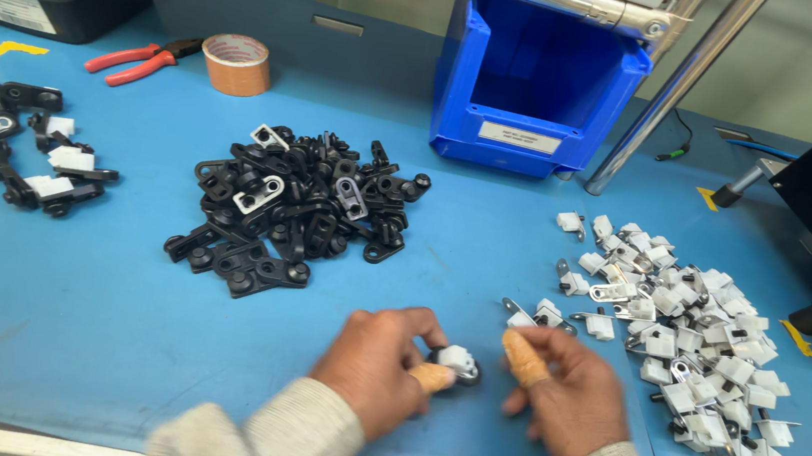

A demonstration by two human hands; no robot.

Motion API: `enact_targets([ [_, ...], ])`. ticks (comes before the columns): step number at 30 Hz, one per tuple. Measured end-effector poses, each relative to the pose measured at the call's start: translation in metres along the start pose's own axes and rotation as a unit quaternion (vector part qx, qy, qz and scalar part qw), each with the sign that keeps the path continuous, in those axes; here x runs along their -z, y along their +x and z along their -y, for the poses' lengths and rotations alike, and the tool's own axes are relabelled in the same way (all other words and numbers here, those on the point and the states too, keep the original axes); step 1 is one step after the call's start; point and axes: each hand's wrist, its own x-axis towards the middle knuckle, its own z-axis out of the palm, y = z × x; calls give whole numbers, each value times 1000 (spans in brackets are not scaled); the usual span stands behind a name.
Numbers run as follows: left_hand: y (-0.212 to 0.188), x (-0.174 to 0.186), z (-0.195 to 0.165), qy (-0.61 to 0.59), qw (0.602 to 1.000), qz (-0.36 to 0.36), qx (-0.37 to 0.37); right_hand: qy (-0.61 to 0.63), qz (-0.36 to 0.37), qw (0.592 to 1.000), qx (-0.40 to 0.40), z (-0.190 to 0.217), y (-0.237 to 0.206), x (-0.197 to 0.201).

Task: The person picks black plastic bracket parts one at a time from a pile on the workbench, presses a folded white paper insert into each bracket by hand, and places the completed assembly onto a growing pile on the right side of the bench.

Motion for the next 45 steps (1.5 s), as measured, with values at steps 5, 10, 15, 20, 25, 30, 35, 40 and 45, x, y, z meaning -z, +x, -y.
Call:
enact_targets([
  [5,-8,73,32,5,997,59,44,-429,-104,867,230,21,17,7],
  [10,-10,197,79,77,986,-46,138,-436,-77,875,198,26,31,5],
  [15,9,319,144,218,904,-253,266,-374,-53,891,251,17,33,9],
  [20,33,355,190,326,847,-342,243,-278,-70,945,154,16,25,14],
  [25,13,259,161,375,847,-377,-3,-408,-67,881,229,13,8,18],
  [30,11,126,92,184,945,-269,0,-491,6,857,154,3,12,26],
  [35,12,84,58,337,903,-267,8,-417,84,850,312,-7,26,50],
  [40,16,73,51,399,878,-264,22,-379,117,890,224,-4,30,66],
  [45,20,55,41,276,908,-283,141,-369,133,887,245,-6,38,71],
])
